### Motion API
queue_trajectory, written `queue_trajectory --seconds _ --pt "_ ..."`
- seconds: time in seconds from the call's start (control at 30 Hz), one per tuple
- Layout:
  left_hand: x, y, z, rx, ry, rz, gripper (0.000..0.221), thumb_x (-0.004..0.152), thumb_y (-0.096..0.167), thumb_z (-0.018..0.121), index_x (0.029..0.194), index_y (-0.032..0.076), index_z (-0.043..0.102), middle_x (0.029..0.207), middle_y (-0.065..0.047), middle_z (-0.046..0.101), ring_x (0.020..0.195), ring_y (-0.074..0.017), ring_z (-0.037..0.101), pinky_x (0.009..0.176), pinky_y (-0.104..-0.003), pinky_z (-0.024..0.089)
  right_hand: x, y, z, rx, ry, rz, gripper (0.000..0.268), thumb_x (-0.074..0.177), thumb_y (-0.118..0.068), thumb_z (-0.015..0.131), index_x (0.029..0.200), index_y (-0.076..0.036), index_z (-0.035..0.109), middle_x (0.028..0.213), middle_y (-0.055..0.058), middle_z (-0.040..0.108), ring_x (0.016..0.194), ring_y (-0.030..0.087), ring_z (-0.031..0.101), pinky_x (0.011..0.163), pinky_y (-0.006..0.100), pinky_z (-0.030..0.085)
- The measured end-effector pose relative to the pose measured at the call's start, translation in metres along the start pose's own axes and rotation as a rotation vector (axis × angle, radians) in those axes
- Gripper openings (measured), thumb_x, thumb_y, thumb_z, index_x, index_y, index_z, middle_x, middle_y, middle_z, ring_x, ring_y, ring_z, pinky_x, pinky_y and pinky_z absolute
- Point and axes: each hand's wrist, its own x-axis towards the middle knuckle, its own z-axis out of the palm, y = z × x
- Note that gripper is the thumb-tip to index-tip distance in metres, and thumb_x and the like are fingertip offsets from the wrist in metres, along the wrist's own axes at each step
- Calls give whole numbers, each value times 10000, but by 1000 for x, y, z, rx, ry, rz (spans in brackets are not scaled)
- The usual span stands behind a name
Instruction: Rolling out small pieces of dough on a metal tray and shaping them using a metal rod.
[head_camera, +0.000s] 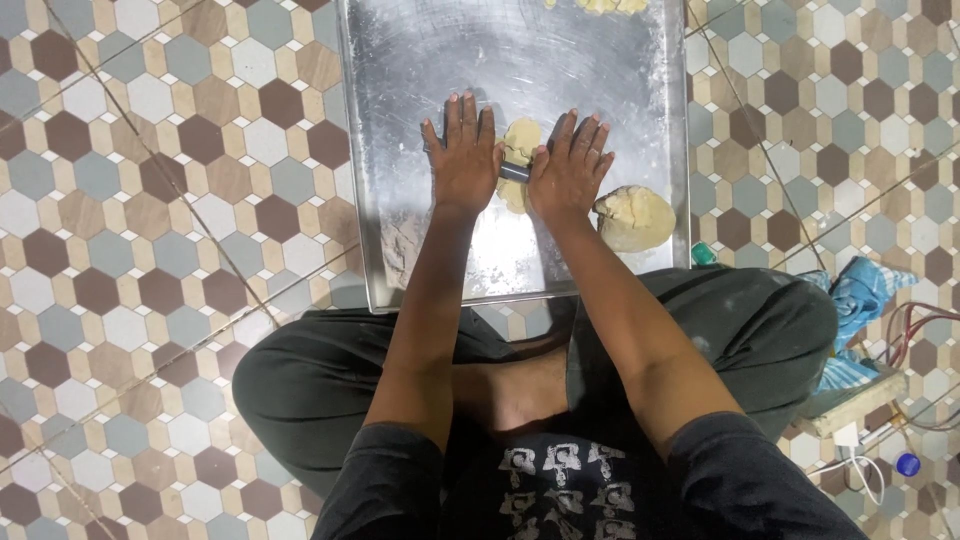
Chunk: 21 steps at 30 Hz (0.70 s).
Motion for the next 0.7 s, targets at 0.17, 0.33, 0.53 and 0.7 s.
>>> queue_trajectory --seconds 0.17,0.33,0.53,0.7 --pt "14 3 -1 0 18 3 605 1081 401 444 1547 15 448 1673 -206 228 1554 -358 69 1200 -685 66 14 0 -9 51 -131 42 740 1081 -379 319 1611 33 9 1665 355 58 1545 477 -23 1216 647 43" --pt "38 3 2 -3 -32 -4 617 1092 409 392 1574 25 396 1675 -204 233 1552 -347 56 1194 -687 54 34 0 -16 27 -178 70 745 1103 -415 291 1616 6 -47 1684 318 -19 1547 448 -94 1231 631 15" --pt "57 6 -1 11 -14 23 632 1063 409 421 1585 55 385 1656 -235 261 1543 -362 103 1192 -674 98 55 3 -18 94 -180 86 735 1114 -421 285 1614 9 -37 1682 321 -19 1538 444 -121 1228 642 -20" --pt "70 10 -1 67 -43 41 651 1065 407 404 1617 70 337 1673 -225 223 1544 -356 72 1201 -661 94 62 6 -21 115 -199 115 739 1111 -430 286 1614 13 -27 1677 330 -16 1537 451 -112 1223 645 -21"
